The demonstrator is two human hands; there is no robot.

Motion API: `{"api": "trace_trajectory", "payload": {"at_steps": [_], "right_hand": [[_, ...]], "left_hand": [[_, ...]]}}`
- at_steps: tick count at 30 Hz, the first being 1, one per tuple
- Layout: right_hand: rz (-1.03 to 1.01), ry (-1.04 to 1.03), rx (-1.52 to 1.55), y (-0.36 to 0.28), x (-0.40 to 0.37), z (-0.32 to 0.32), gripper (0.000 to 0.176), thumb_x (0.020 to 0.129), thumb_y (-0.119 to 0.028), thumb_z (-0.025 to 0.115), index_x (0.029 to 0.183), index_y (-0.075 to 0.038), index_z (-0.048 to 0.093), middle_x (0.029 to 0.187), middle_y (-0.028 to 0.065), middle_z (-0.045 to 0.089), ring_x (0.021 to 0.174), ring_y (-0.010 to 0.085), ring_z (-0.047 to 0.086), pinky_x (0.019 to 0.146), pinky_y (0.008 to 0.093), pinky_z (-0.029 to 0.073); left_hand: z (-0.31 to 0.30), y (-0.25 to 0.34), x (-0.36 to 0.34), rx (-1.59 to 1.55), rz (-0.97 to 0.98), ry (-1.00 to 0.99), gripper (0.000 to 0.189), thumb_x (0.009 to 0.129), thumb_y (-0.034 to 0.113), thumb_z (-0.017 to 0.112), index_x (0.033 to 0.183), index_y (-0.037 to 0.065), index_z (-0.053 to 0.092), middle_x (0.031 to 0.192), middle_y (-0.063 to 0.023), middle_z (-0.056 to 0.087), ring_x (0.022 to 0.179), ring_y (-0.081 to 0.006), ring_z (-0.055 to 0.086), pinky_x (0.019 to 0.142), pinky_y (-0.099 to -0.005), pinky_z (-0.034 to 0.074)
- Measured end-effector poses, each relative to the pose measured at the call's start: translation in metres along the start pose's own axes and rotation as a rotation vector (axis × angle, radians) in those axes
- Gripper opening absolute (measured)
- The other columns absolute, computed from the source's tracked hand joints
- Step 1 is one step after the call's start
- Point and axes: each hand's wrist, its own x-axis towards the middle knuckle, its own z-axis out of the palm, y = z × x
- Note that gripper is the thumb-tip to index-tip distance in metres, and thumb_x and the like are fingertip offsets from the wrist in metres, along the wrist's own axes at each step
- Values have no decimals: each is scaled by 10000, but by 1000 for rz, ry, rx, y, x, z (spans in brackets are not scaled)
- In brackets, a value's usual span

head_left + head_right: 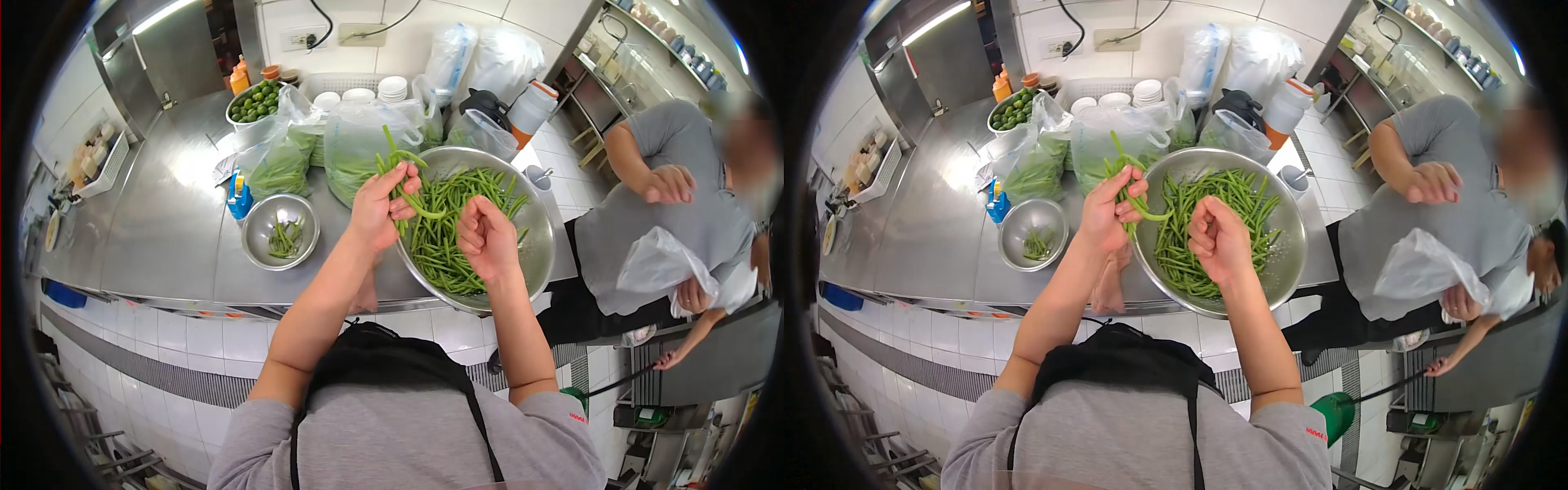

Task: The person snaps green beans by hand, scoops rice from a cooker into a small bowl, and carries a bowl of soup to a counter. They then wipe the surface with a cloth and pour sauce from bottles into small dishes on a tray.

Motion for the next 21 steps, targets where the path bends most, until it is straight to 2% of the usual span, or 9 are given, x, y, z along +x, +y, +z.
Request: {"api": "trace_trajectory", "payload": {"at_steps": [4,5,7,8,13,15,17,19,21], "right_hand": [[78,-40,-206,26,13,27,264,879,-176,438,1044,-14,564,614,4,452,431,42,303,383,184,228],[94,-53,-204,35,16,32,264,879,-176,438,1044,-14,564,614,4,452,431,42,303,383,184,228],[116,-148,-695,55,19,49,191,837,-113,502,936,14,605,634,-4,485,469,42,354,414,187,261],[-94,-152,-977,68,21,61,128,799,-74,555,856,23,619,637,-7,499,515,52,397,450,207,299],[-238,-240,-1212,124,43,99,93,788,-80,585,830,0,604,623,33,492,538,77,419,479,242,331],[-561,-92,-1333,153,58,113,95,794,-80,585,772,13,578,599,42,471,523,81,422,467,246,329],[-517,-48,-1157,175,74,124,137,821,-98,561,727,1,560,583,16,462,497,67,397,445,237,311],[4,-118,-176,187,86,131,148,844,-123,540,736,-27,575,586,-15,469,489,49,368,435,223,294],[-125,-32,-118,190,93,138,138,843,-126,536,747,-38,582,599,-23,482,494,39,351,438,213,283]], "left_hand": [[-16,24,-23,-19,31,40,164,885,221,478,882,64,527,691,13,465,446,-12,290,395,-154,239],[-21,32,-29,-24,41,60,163,884,220,481,880,64,529,691,9,466,446,-12,290,395,-153,239],[-34,50,-40,-28,74,94,162,883,219,483,878,64,530,692,6,467,446,-12,290,395,-153,238],[-41,60,-48,-13,103,147,161,883,215,483,878,62,532,693,4,468,448,-13,292,396,-155,239],[-67,96,-89,47,298,349,160,892,209,472,871,61,529,705,0,473,455,-24,297,405,-175,238],[-72,108,-105,184,638,519,162,901,209,459,867,63,522,719,1,475,459,-37,292,416,-193,234],[-77,119,-119,189,693,535,165,906,213,452,860,68,515,730,2,475,477,-46,300,439,-203,243],[-83,129,-130,68,732,560,160,906,210,449,857,71,513,729,-1,473,504,-52,322,457,-205,263],[-107,147,-140,-31,772,597,160,906,209,448,857,72,513,729,-3,477,516,-57,332,464,-207,271]]}}
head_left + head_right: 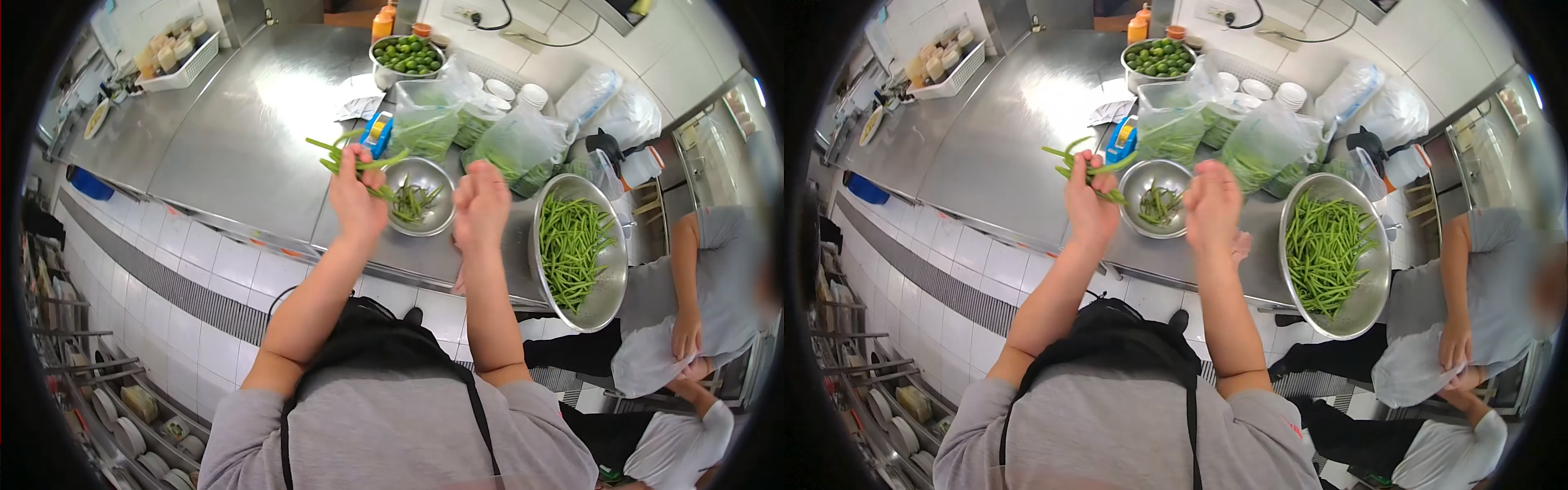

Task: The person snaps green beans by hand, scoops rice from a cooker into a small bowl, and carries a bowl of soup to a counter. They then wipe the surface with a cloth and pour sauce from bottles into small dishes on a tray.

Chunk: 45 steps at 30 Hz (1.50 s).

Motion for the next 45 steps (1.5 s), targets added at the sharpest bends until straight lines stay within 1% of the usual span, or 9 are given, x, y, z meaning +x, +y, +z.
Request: {"api": "trace_trajectory", "payload": {"at_steps": [2,4,8,16,18,21,27,36,45], "right_hand": [[-140,100,49,3,9,2,129,842,-130,531,758,-49,588,613,-31,495,498,28,334,440,203,272],[-30,216,-538,12,17,-7,114,810,-115,541,769,-32,607,648,-16,529,531,56,395,480,208,324],[-273,-248,-1226,48,33,-33,145,787,-118,538,822,-28,647,790,42,624,718,114,550,659,244,424],[-17,177,-845,35,20,3,161,759,-122,580,873,-27,643,838,123,626,806,217,591,657,263,455],[-528,36,-1135,53,10,-4,143,785,-112,570,872,-23,639,717,85,624,685,160,599,643,249,458],[-628,-7,-1538,4,-13,-20,126,802,-80,568,897,-30,635,722,42,618,676,116,590,614,214,464],[-263,586,-1444,-143,-29,-135,188,771,-130,596,917,-18,634,753,66,639,486,96,551,463,230,438],[467,331,-2210,-147,-26,-210,442,655,-415,657,775,10,647,783,182,623,720,317,604,677,370,478],[461,290,-1882,-207,-28,-217,412,607,-338,657,811,18,627,873,190,608,811,310,597,736,375,480]], "left_hand": [[-19,18,16,-83,8,57,159,905,209,446,857,74,513,730,-6,480,529,-62,342,471,-209,280],[-34,30,25,-40,-112,93,163,904,213,442,868,73,518,726,-11,494,534,-68,347,471,-213,292],[-38,35,28,82,-196,131,197,896,216,451,956,50,538,734,-26,526,582,-81,406,499,-217,327],[-20,31,26,23,-299,148,244,891,184,452,1054,11,508,730,-18,519,627,-84,450,529,-216,348],[-12,19,19,32,-366,162,243,890,170,452,1069,13,497,693,3,487,604,-73,428,517,-212,340],[-33,6,25,-103,-497,-131,233,880,132,460,1087,26,483,611,44,362,516,-44,343,457,-194,293],[-10,-4,9,37,-549,-129,190,855,100,496,1034,39,502,565,67,265,435,-21,235,379,-183,200],[33,-62,-27,191,-693,-187,196,827,158,566,980,37,543,559,71,309,431,-28,282,376,-187,203],[48,-99,-48,191,-709,-334,150,839,186,566,861,38,564,520,62,310,408,-35,271,373,-200,208]]}}
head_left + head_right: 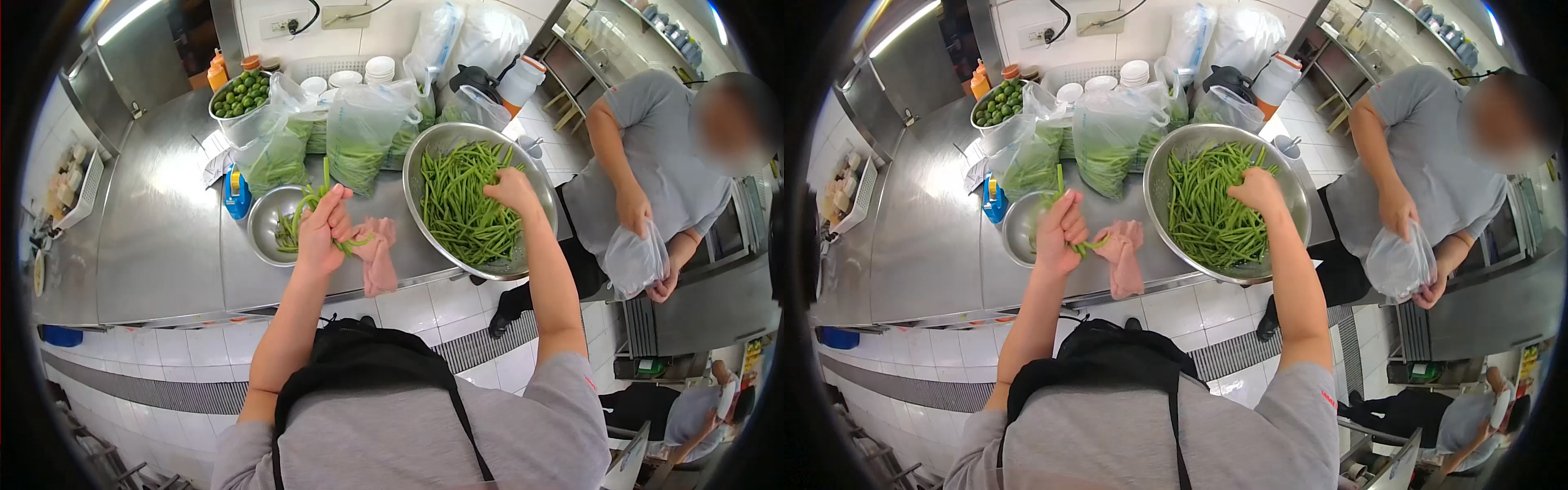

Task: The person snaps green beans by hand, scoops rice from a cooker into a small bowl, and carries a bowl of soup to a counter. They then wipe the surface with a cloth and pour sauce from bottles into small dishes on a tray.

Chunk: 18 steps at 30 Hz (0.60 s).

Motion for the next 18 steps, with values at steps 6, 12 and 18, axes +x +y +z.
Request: {"api": "trace_trajectory", "payload": {"at_steps": [6,12,18], "right_hand": [[-303,508,-159,-41,-18,14,242,658,-193,635,834,-27,633,951,117,555,846,290,578,719,378,481],[-628,144,-500,-35,23,55,83,716,-95,540,738,-78,618,840,101,560,808,276,570,704,371,470],[-675,203,-337,-29,12,41,82,688,-140,584,735,-81,618,826,93,530,823,261,547,706,373,455]], "left_hand": [[17,-20,8,37,2,57,184,855,220,546,772,56,544,519,58,329,405,-36,283,369,-196,220],[11,-13,10,49,-18,-34,186,854,217,549,802,38,554,533,51,360,407,-33,304,366,-191,229],[9,-12,14,57,-32,36,184,837,176,571,859,-7,577,556,35,400,411,-38,321,371,-191,246]]}}
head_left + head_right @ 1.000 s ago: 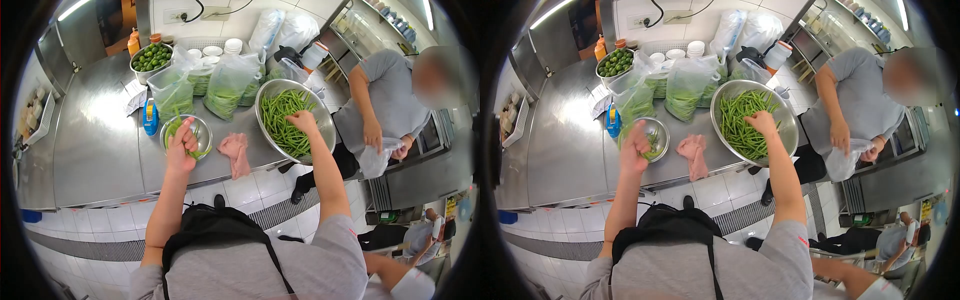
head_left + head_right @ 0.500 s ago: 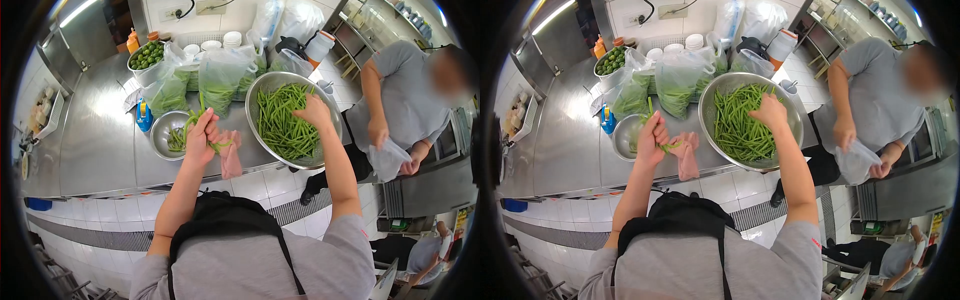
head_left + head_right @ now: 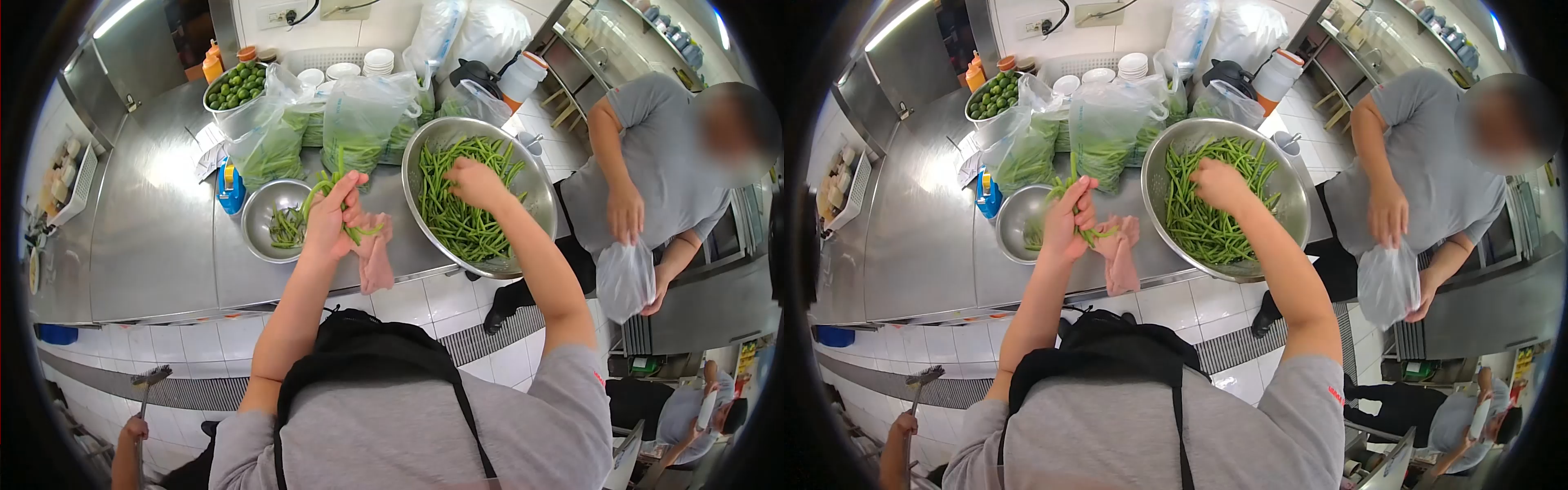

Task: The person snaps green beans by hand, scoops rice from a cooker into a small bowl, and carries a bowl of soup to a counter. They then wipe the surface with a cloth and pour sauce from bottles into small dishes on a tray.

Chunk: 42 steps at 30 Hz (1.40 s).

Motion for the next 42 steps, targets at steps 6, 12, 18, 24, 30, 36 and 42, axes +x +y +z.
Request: {"api": "trace_trajectory", "payload": {"at_steps": [6,12,18,24,30,36,42], "right_hand": [[-48,125,18,5,-1,-8,61,650,-134,628,681,-82,627,772,67,519,797,232,540,682,364,445],[170,462,418,-22,-22,-81,79,693,-55,669,766,-55,639,771,26,551,574,123,490,531,245,397],[182,569,794,-74,-22,-81,58,719,-25,654,771,-25,628,745,-8,526,580,42,431,509,179,332],[158,514,1104,-109,0,-60,60,799,-83,594,795,-24,585,745,-32,498,612,39,421,558,177,328],[138,345,1443,-135,35,-37,84,832,-129,549,813,-49,567,693,-35,512,608,43,419,569,182,333],[80,244,1530,-172,60,-18,149,852,-167,532,830,-24,568,684,-16,532,597,52,433,562,190,373],[-100,396,1148,-194,77,-18,148,811,-105,531,943,-56,578,875,57,552,690,148,508,639,264,417]], "left_hand": [[4,1,-2,61,-42,-45,184,821,167,589,875,-9,585,580,32,428,412,-38,323,374,-192,252],[12,6,7,201,-16,-30,199,801,176,611,923,18,605,644,17,498,415,-32,313,369,-202,251],[41,4,11,498,-93,-106,257,757,247,667,899,37,626,730,14,565,436,-14,309,370,-205,264],[19,28,3,513,-140,-148,228,764,218,656,859,13,625,660,23,528,425,-15,324,374,-195,262],[-6,49,-19,267,-159,-33,195,787,132,611,860,-48,603,622,-10,526,385,-15,306,351,-172,203],[-35,73,-39,272,-77,4,228,793,175,614,848,-46,602,588,14,487,382,-18,300,349,-176,196],[-56,80,-47,260,-65,34,228,813,164,579,804,-63,593,531,43,420,376,-15,308,340,-176,207]]}}
